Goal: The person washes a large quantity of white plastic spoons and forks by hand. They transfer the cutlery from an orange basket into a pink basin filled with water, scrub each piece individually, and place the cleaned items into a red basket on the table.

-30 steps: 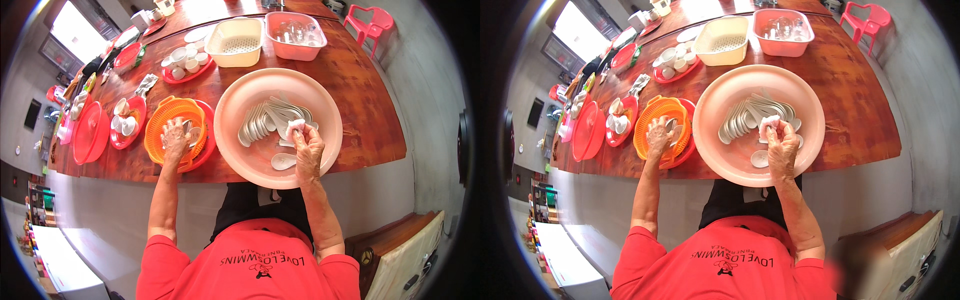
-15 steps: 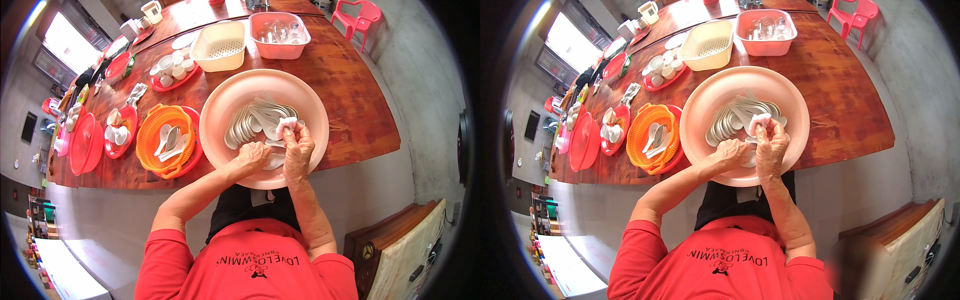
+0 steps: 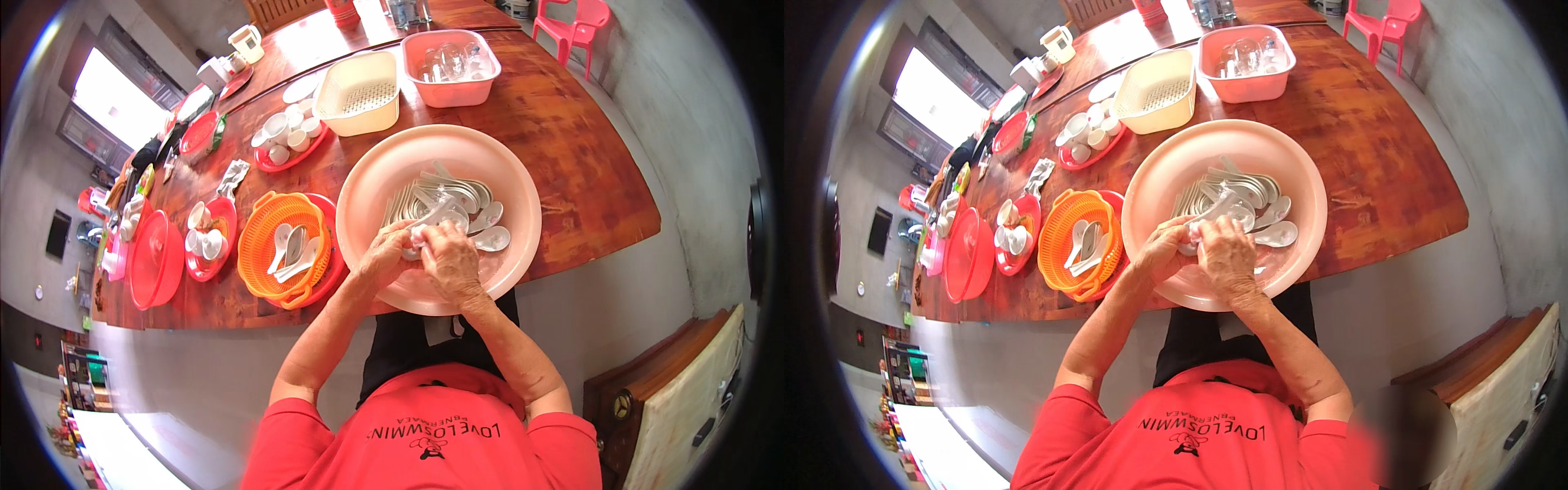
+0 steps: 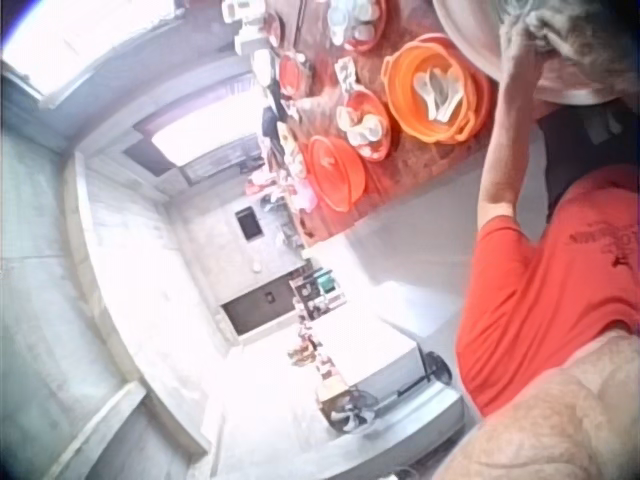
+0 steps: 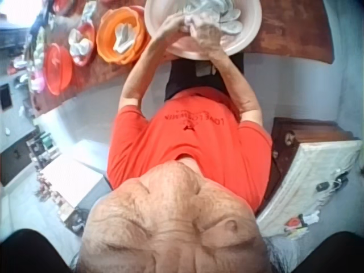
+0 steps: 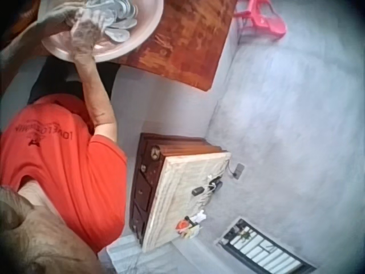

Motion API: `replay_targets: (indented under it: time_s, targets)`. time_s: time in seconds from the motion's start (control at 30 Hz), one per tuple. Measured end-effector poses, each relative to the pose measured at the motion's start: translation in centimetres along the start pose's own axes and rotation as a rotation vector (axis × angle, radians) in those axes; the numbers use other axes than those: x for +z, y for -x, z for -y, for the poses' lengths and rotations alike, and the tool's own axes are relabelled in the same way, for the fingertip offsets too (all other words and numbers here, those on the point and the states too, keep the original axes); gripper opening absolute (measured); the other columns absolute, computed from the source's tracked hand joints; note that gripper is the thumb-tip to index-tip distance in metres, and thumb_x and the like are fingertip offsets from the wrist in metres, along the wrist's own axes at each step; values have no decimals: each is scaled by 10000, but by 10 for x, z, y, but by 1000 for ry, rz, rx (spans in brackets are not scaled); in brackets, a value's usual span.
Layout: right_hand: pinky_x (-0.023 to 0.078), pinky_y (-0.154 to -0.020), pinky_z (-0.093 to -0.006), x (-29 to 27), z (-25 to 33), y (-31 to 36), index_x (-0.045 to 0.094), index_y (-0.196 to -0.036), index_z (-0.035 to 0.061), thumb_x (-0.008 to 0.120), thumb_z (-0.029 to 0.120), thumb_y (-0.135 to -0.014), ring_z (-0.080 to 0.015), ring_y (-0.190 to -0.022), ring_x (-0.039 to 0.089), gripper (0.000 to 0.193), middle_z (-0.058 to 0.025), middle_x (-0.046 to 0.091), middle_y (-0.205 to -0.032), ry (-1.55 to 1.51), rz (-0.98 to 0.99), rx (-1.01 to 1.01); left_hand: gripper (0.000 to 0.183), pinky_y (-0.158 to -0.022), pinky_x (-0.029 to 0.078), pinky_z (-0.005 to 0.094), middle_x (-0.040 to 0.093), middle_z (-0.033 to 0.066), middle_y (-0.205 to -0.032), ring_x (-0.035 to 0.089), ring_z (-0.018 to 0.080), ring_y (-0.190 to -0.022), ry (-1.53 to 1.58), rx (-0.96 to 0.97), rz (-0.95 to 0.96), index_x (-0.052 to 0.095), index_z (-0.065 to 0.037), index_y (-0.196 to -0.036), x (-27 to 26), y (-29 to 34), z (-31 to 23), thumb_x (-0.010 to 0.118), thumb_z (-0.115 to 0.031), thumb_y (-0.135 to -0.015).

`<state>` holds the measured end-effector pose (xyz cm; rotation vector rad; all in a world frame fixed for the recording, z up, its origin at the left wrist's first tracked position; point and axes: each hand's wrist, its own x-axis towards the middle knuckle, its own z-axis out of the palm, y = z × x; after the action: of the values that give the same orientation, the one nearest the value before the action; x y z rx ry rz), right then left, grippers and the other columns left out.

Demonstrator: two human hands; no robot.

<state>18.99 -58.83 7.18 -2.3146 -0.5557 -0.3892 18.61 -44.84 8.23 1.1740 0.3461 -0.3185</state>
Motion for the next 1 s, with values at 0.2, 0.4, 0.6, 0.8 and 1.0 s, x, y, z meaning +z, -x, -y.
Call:
replay_targets:
  time_s: [0.2,0.4,0.6,0.8,1.0]
  targets:
    - [453,-750,-419,-5,0,-25,608,-815,67,599,156,-757,-304,-863,552,106,-121,561,-858,-4,4,110,374,-666,502,359,550,69,-994,567,202,-879,315,-29,199,469,-34,-1126,-11,-13,13,407,11,-760]
    - [441,-784,-429,5,6,-47,609,-806,48,572,145,-777,-324,-895,541,107,-145,565,-883,-44,-19,210,235,-690,496,353,560,79,-970,566,186,-875,558,32,120,472,-62,-1093,-4,-14,11,436,-219,-922]
    - [444,-720,-432,11,16,-24,632,-800,15,571,130,-769,-328,-788,570,134,-159,573,-778,-453,230,62,301,-699,504,339,573,62,-870,568,181,-762,421,118,-28,480,-95,-1044,-12,-16,11,447,-373,-934]
    - [481,-715,-389,4,-14,13,648,-855,5,593,138,-727,-311,-784,606,193,-160,608,-797,136,501,-155,300,-570,486,322,589,85,-871,578,189,-694,332,196,-182,476,-108,-1073,-17,-16,5,414,-371,-944]
    - [491,-692,-409,-4,-20,-17,629,-796,12,600,138,-711,-338,-735,612,155,-165,625,-771,248,1022,-41,345,-604,495,362,590,101,-896,586,209,-706,372,55,-114,472,-96,-1128,-24,-21,9,359,-374,-958]
